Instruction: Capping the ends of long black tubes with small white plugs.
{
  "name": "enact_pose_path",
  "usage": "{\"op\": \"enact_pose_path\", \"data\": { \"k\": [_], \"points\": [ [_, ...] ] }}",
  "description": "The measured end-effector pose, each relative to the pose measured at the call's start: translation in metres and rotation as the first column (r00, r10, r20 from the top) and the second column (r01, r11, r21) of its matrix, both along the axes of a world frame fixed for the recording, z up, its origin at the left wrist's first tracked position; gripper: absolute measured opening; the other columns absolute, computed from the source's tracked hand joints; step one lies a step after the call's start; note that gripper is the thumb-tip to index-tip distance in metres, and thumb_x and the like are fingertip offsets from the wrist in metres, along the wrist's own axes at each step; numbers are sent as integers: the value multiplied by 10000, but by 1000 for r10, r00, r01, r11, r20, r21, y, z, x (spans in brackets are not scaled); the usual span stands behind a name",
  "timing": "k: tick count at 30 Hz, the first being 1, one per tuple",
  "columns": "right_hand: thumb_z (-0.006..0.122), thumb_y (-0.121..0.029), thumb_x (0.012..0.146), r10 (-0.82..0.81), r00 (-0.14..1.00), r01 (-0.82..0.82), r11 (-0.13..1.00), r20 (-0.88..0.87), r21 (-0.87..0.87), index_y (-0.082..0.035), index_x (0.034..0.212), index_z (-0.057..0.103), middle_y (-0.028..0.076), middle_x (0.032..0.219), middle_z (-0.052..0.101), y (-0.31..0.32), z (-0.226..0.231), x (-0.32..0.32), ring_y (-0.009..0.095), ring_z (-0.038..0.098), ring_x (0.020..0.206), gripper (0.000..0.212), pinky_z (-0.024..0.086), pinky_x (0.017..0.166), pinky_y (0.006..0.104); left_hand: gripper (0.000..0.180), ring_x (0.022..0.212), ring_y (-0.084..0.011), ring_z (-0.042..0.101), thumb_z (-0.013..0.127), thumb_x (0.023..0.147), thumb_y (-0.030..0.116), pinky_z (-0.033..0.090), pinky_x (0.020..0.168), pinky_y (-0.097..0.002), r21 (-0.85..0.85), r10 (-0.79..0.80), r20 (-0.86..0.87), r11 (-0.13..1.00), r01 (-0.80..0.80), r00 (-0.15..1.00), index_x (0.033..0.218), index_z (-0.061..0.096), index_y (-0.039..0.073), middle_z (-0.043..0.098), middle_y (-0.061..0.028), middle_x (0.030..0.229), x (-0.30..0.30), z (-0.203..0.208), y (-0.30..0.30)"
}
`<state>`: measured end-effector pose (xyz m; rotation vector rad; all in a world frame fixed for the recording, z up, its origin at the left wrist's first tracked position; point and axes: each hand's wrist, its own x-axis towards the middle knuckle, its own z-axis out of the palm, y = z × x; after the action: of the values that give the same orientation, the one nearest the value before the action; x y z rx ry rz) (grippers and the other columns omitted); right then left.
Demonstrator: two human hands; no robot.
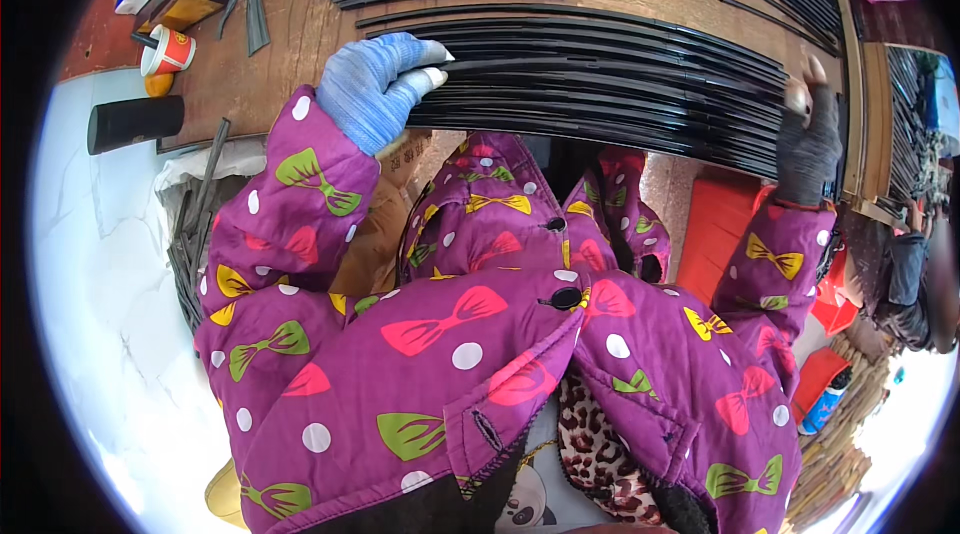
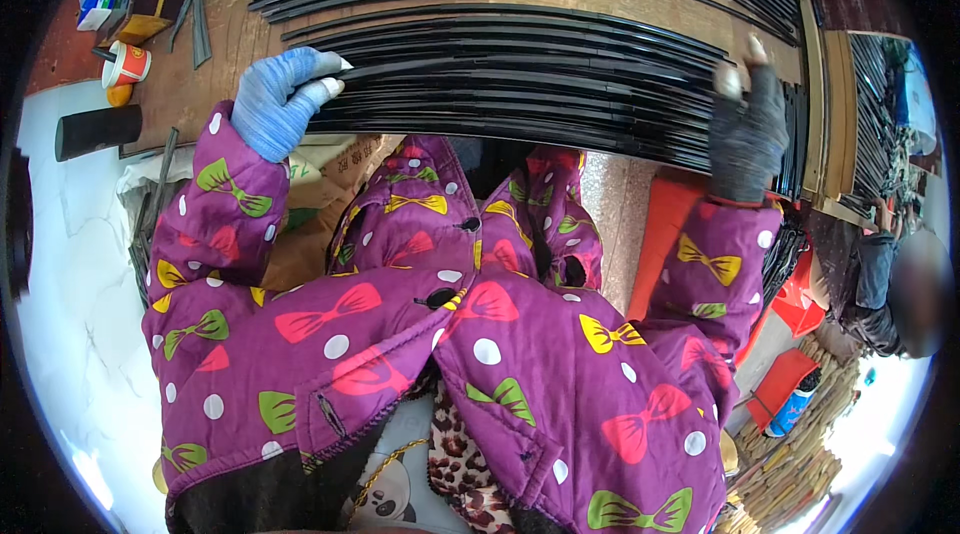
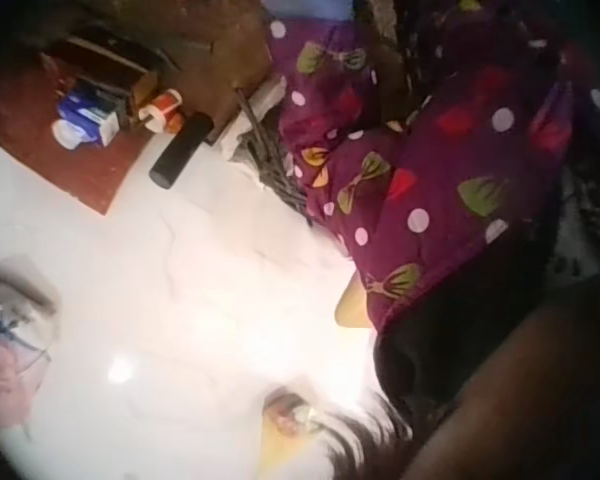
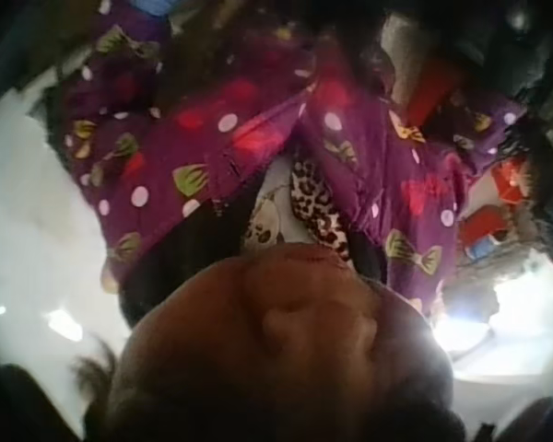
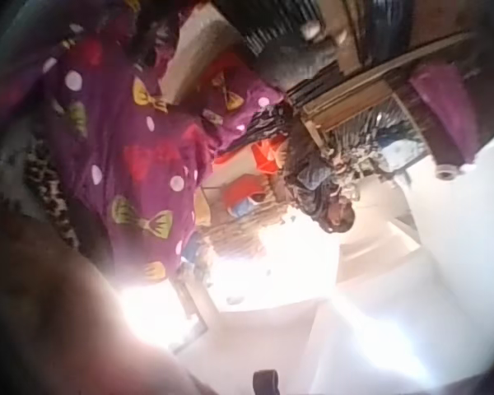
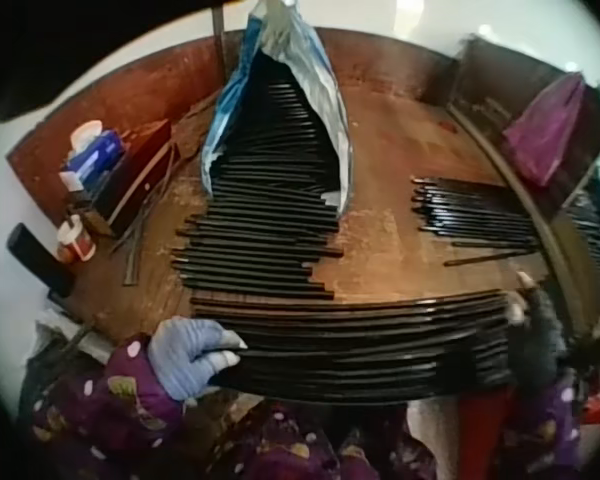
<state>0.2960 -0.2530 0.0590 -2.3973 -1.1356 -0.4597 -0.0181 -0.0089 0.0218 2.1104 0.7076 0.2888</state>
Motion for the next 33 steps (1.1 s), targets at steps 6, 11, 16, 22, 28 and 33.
{"op": "enact_pose_path", "data": {
  "k": [6, 11, 16, 22, 28, 33],
  "points": [
    [457, -218, 876, 87, 709, 142, 954, -700, 263, -63, 1039, 557, 75, 760, 586, -51, -26, 31, 89, 517, 531, 247, 402, 489, 205, 171, 773, -149, 570, 587, 729, 9, 437, 703, -257, -97, -42, 25, 994, 44, 999, 896, 622, -1, 608, -78, 789, -1, -7, 3],
    [460, -218, 882, 340, 687, 35, 867, -642, 497, -17, 904, 573, 5, 589, 471, -15, -29, -33, 55, 381, 455, 231, 299, 416, 185, 174, 758, -162, 570, 594, 715, -5, 439, 703, -255, -55, -43, 28, 997, 45, 999, 886, 626, -7, 601, -84, 786, 11, -2, -8],
    [488, -202, 869, 414, 631, 105, 792, -656, 601, 8, 896, 569, 3, 579, 457, -10, -30, -43, 51, 386, 460, 227, 269, 405, 177, 181, 727, -187, 574, 605, 701, -8, 444, 664, -262, -20, -98, 81, 995, 100, 992, 880, 629, 4, 598, -97, 767, 4, 5, -8],
    [493, -178, 861, 429, 570, -17, 858, -701, 513, -9, 918, 591, 1, 593, 495, 10, -27, -77, 60, 430, 480, 203, 331, 432, 191, 169, 677, -226, 585, 625, 704, 40, 459, 625, -286, 104, -154, 40, 983, 149, 987, 872, 638, 32, 603, -105, 753, 12, 5, -21],
    [496, -143, 848, 405, 301, -62, 912, -863, 406, 6, 937, 571, 19, 606, 515, 31, -23, -119, 94, 501, 534, 189, 391, 487, 205, 191, 680, -237, 583, 634, 719, 118, 458, 621, -302, 234, -246, 75, 946, 223, 966, 902, 635, 63, 598, -98, 751, 24, 0, -26],
    [500, -196, 846, 476, 373, 34, 851, -797, 524, 2, 917, 558, 25, 595, 504, -8, -25, -53, 87, 439, 483, 218, 333, 446, 214, 171, 712, -219, 588, 641, 718, 91, 452, 654, -294, 126, -109, 15, 986, 106, 994, 880, 632, 38, 605, -105, 763, -8, -5, 4]
  ]
}}
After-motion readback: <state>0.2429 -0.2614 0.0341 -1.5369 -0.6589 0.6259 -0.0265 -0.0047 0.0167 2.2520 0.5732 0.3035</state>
